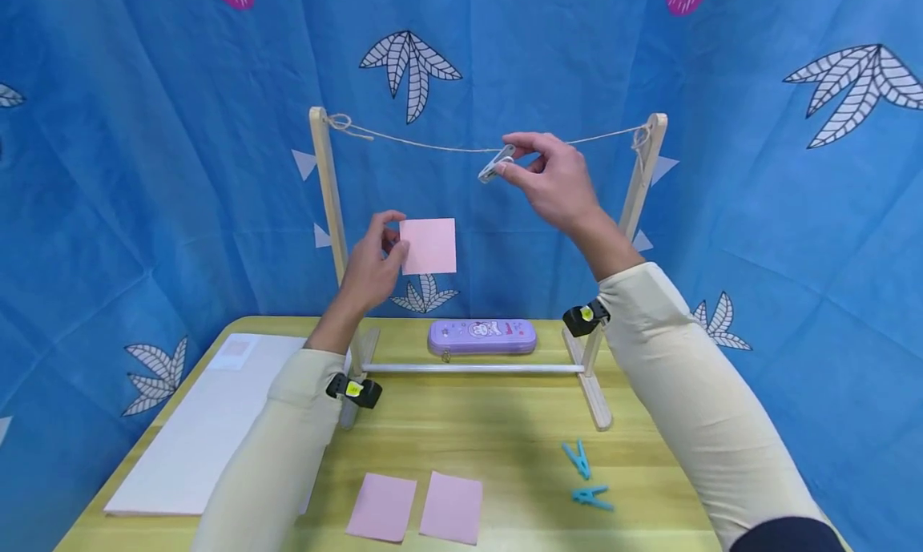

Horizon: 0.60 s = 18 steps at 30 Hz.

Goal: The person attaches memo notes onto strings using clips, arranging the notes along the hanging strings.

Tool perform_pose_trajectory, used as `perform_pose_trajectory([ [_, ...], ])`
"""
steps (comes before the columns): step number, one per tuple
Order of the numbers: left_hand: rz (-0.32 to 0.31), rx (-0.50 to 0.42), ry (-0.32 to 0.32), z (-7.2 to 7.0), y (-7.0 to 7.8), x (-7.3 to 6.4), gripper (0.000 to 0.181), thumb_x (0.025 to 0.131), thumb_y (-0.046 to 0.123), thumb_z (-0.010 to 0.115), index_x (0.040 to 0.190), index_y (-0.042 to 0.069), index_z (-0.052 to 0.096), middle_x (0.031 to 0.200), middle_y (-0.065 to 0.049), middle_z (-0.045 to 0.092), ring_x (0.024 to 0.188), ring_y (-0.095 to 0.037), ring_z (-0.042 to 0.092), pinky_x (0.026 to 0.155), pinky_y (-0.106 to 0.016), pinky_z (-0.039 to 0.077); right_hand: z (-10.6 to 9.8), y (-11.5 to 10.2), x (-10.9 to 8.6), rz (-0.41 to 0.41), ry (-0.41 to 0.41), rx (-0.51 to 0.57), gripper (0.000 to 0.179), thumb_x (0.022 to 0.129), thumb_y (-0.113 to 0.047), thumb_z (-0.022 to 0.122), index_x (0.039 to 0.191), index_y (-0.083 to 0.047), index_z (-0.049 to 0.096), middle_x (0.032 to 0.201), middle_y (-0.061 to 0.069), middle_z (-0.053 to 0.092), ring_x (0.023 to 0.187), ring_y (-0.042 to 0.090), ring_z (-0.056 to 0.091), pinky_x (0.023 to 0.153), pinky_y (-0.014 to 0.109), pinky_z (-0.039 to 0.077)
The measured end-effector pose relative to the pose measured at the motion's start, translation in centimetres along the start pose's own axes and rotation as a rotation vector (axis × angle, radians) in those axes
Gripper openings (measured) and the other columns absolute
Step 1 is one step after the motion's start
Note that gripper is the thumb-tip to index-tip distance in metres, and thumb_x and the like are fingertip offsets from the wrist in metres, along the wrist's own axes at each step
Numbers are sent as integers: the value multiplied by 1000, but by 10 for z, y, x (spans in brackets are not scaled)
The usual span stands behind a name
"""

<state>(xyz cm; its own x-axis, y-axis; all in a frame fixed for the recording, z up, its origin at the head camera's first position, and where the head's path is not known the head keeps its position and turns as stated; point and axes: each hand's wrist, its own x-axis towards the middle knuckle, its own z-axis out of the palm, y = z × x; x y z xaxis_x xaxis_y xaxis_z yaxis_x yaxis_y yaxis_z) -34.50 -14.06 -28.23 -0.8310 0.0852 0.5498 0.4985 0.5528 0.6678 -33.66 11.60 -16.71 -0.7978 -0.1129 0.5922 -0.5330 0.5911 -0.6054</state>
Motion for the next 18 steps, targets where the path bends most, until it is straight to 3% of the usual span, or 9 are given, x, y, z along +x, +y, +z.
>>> perform_pose_trajectory([
  [8,-4,-7,61,-7,6,15,39,102,21,46,140,20,38,106,-11,51,91,-24,49,70,-30,44,13,-27,17,-34,-13,-20,39,92,-30,65,130,-21,62,110,1,56,84,14,47,69,25,42],
  [18,9,-17,133,-19,10,31,38,103,21,42,141,21,38,108,-12,50,93,-23,48,76,-31,44,29,-50,33,1,-4,-89,32,92,-29,65,123,-21,66,102,-4,55,81,13,46,64,24,40],
])
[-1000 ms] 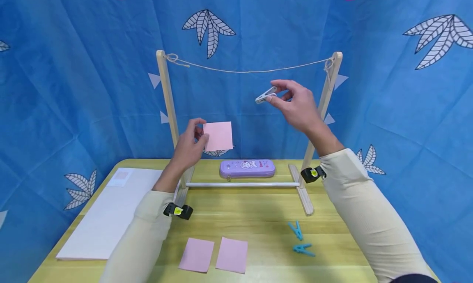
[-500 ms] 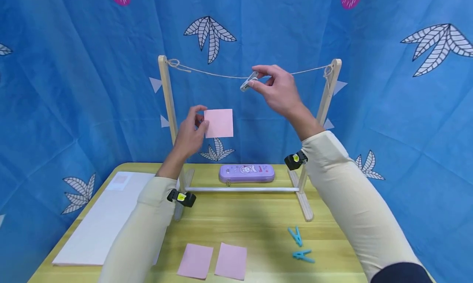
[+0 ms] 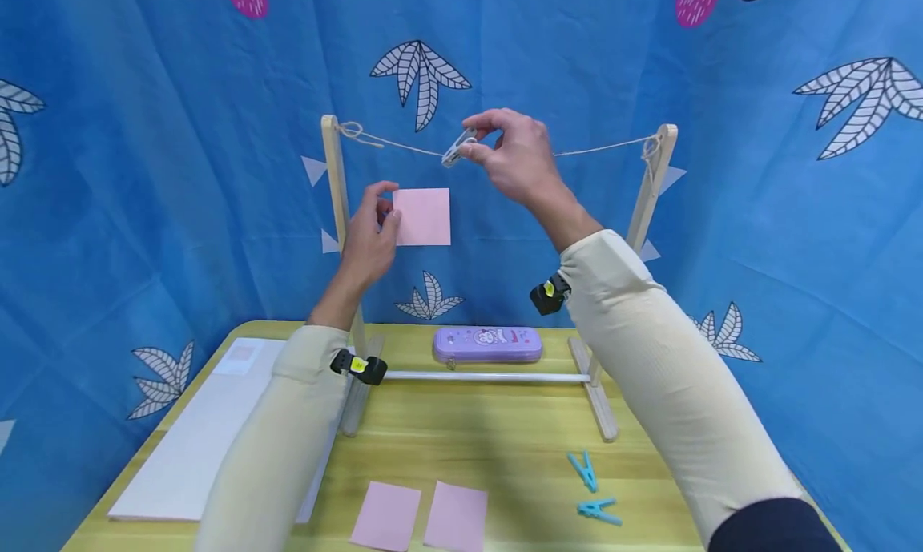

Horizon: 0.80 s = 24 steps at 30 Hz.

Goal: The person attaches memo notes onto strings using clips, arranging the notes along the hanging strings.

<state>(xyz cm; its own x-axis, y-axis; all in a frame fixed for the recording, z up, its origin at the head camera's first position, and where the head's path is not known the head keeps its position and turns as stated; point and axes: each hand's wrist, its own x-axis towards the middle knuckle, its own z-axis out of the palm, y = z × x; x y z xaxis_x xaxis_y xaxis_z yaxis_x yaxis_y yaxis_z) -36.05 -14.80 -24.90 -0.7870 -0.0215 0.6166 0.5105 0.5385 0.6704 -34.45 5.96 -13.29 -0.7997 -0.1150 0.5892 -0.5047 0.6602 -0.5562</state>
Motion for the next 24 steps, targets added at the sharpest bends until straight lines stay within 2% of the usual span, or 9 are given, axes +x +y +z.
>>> perform_pose_trajectory([
  [7,4,-1,30,-2,2,6,37,104,21,40,141,21,38,112,-14,52,95,-26,49,78,-34,43,6,-7,11,-54,39,-84,28,91,-30,67,117,-20,70,100,-6,62,76,13,46,65,23,36],
  [11,-1,4,43,-3,2,10,38,104,22,40,142,23,37,115,-14,51,99,-26,49,83,-37,44,6,-15,17,-46,33,-102,25,90,-30,67,114,-22,71,100,-6,65,77,13,48,64,23,38],
  [15,26,13,67,-3,6,15,37,104,21,41,141,21,38,113,-14,51,99,-27,49,85,-40,45,7,-25,23,-20,8,-123,24,90,-30,68,112,-23,72,101,-7,66,87,11,51,68,23,39],
  [19,58,32,77,-2,10,20,37,104,20,40,141,19,39,110,-15,52,98,-28,49,85,-40,45,10,-31,28,8,-17,-151,24,90,-29,68,113,-24,72,103,-5,67,106,9,52,80,25,41],
  [24,49,45,91,-2,14,23,37,104,22,41,141,21,39,110,-15,53,98,-27,49,84,-39,45,15,-33,32,34,-57,-178,25,91,-29,67,115,-25,71,107,-5,67,115,11,52,87,28,44],
])
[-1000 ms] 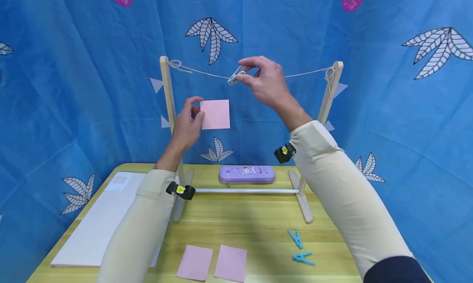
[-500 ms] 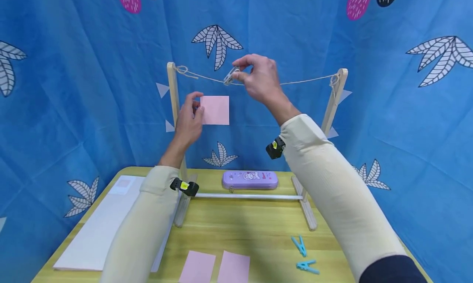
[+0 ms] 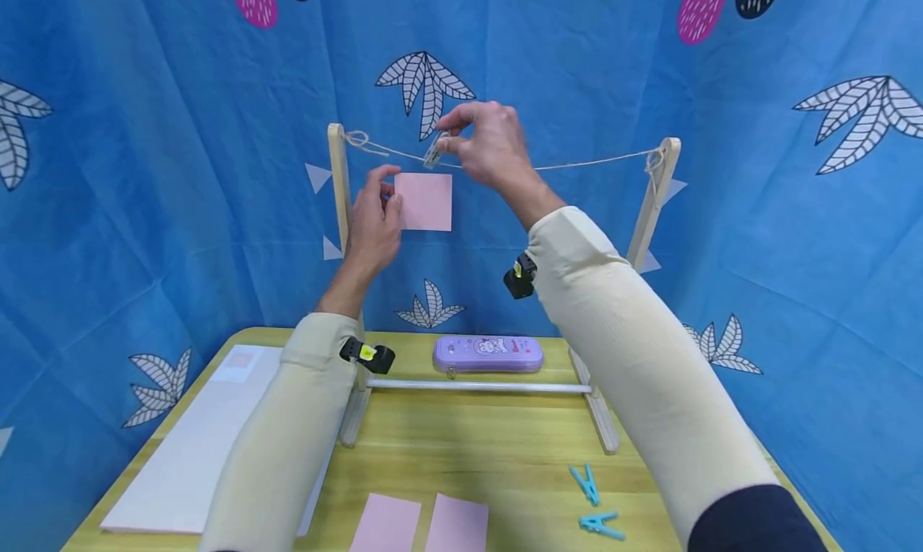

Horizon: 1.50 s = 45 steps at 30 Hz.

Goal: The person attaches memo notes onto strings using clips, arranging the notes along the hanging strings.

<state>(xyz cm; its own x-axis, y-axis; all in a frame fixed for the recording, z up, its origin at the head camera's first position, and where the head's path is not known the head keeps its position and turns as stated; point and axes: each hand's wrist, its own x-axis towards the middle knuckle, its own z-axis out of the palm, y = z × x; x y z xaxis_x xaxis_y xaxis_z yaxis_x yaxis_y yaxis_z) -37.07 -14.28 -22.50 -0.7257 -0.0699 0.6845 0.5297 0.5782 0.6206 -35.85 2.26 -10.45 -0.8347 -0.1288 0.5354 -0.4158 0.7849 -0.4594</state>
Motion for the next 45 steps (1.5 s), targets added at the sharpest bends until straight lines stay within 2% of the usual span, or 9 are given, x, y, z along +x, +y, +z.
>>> perform_pose_trajectory([
  [8,23,13,15,-3,4,3,37,104,21,41,140,19,40,110,-15,54,98,-27,49,83,-39,45,8,-3,4,-3,-75,-8,25,92,-30,65,117,-26,70,106,-5,62,106,11,50,80,28,42],
  [14,43,19,13,-2,3,4,36,104,20,41,140,19,40,111,-15,54,98,-27,49,85,-40,45,12,-3,5,-19,-134,-16,31,95,-30,61,126,-28,65,113,-5,59,105,12,48,73,26,37],
  [16,47,28,12,-3,4,3,36,104,20,41,140,20,40,110,-15,54,98,-28,49,85,-40,44,12,-3,4,-22,-161,-24,34,96,-31,58,130,-29,62,116,-5,58,100,12,47,68,26,37],
  [22,47,38,11,-1,5,3,37,104,21,41,141,21,39,112,-14,54,100,-27,49,85,-41,45,12,-4,4,-20,-249,-35,42,99,-31,52,142,-30,50,119,-4,55,70,13,41,59,25,36],
  [27,40,39,8,-2,1,1,40,103,22,42,143,20,37,111,-13,53,99,-27,49,85,-41,45,12,-3,2,-40,-275,-19,48,100,-32,52,146,-29,43,115,-2,56,71,13,45,62,25,37],
  [31,34,45,4,-1,-1,-4,43,102,20,44,144,20,34,115,-12,53,105,-26,49,91,-43,46,13,-2,-1,-58,-251,6,50,98,-32,53,147,-31,41,121,-1,58,74,16,49,63,26,40],
  [36,69,67,39,-1,-3,-12,47,100,18,49,145,17,34,129,-13,51,120,-28,49,103,-45,41,16,4,-7,-100,-172,12,49,97,-31,55,145,-32,43,135,-1,56,84,16,52,70,27,43],
  [41,112,94,65,-3,-4,-24,51,97,19,54,145,14,34,137,-14,45,126,-28,46,106,-45,40,19,13,-14,-192,-70,0,50,97,-28,56,145,-30,44,141,-1,52,109,17,51,88,31,45],
  [45,134,120,64,-5,-6,-34,53,97,21,55,145,15,34,141,-12,44,127,-28,46,106,-46,40,21,21,-23,-272,27,-7,51,96,-27,57,145,-27,45,147,0,47,132,18,44,109,37,37],
])
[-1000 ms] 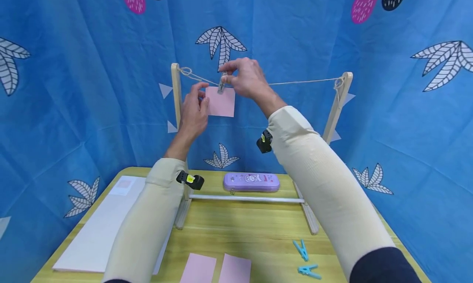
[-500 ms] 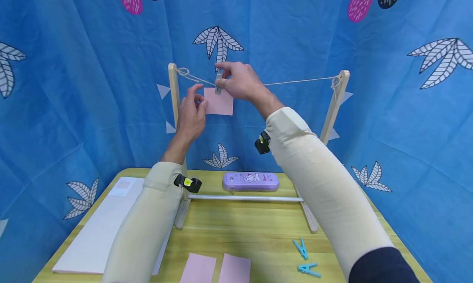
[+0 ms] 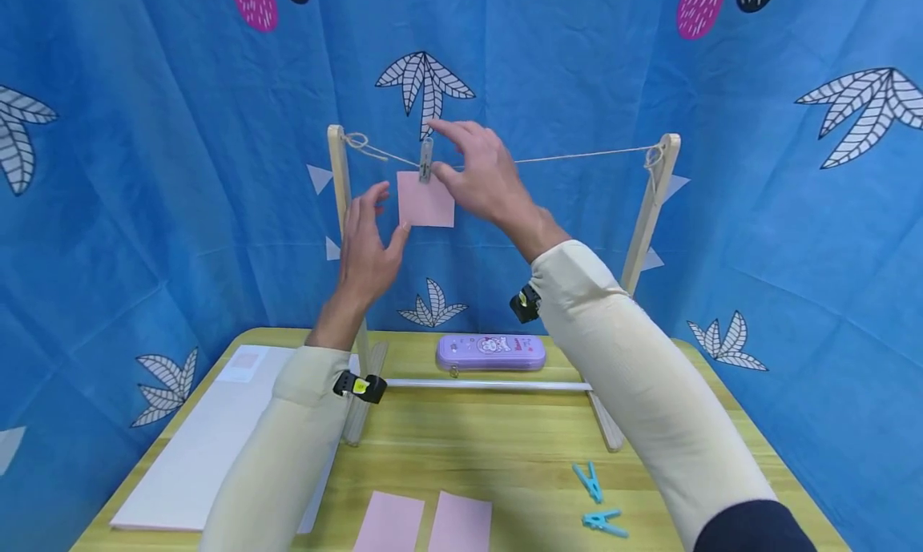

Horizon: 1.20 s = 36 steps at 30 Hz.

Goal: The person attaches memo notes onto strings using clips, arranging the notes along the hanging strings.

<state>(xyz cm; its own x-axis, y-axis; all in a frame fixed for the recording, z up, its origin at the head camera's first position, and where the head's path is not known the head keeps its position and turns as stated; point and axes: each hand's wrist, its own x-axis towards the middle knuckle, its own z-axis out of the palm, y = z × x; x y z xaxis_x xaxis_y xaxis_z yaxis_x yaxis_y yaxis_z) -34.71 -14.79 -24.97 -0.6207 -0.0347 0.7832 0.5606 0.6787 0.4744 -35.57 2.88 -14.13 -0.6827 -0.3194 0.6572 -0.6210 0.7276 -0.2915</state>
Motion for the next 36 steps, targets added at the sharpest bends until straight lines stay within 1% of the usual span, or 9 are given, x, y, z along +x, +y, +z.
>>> perform_pose_trajectory([
  [2,19,12,-2,0,0,-5,54,96,22,56,145,15,34,141,-12,44,128,-29,45,106,-47,40,0,3,-7,-29,32,-12,51,95,-28,57,145,-27,45,149,0,45,139,19,39,115,39,30],
  [5,58,30,-5,-2,1,-11,54,95,21,57,145,14,35,141,-13,45,128,-29,45,106,-47,41,-1,6,-18,-67,62,-12,52,95,-28,58,145,-24,45,149,2,45,139,22,39,115,42,30],
  [10,117,71,-30,-5,5,-22,54,96,23,55,145,13,35,142,-13,45,131,-29,43,106,-48,40,0,12,-41,-107,59,-27,53,94,-30,59,145,-23,45,150,6,45,138,27,41,113,47,33],
  [15,139,118,-88,-6,7,-37,54,97,25,54,146,12,35,144,-12,45,132,-30,43,108,-50,36,7,20,-65,-129,37,-27,54,95,-32,58,146,-22,44,149,7,45,137,30,42,111,51,34],
  [20,112,123,-160,-8,6,-54,55,96,28,55,146,15,35,145,-12,44,131,-31,43,107,-53,35,15,31,-91,-112,-13,10,53,97,-33,55,147,-22,42,149,6,46,136,30,42,110,52,34],
  [24,69,141,-205,-9,3,-69,54,97,31,53,146,16,37,145,-11,45,130,-31,44,105,-53,37,25,42,-114,-90,-54,44,50,97,-33,55,145,-21,45,142,9,50,130,29,46,107,52,37],
  [27,42,152,-223,-8,0,-81,53,97,32,52,145,16,38,144,-11,46,131,-31,44,105,-53,37,32,50,-130,-67,-77,57,49,97,-33,55,143,-21,46,137,11,52,125,29,48,103,52,39],
  [31,17,147,-251,-7,-4,-94,53,98,33,52,145,15,38,144,-12,46,132,-32,42,107,-55,35,37,60,-150,-40,-112,69,48,98,-33,53,143,-20,45,138,11,52,125,30,48,102,52,39],
  [36,-9,128,-282,-6,-10,-111,53,98,33,52,145,15,38,142,-12,47,133,-32,42,106,-56,34,40,71,-174,11,-152,93,47,99,-34,51,143,-20,45,140,9,51,128,29,46,104,52,37],
])
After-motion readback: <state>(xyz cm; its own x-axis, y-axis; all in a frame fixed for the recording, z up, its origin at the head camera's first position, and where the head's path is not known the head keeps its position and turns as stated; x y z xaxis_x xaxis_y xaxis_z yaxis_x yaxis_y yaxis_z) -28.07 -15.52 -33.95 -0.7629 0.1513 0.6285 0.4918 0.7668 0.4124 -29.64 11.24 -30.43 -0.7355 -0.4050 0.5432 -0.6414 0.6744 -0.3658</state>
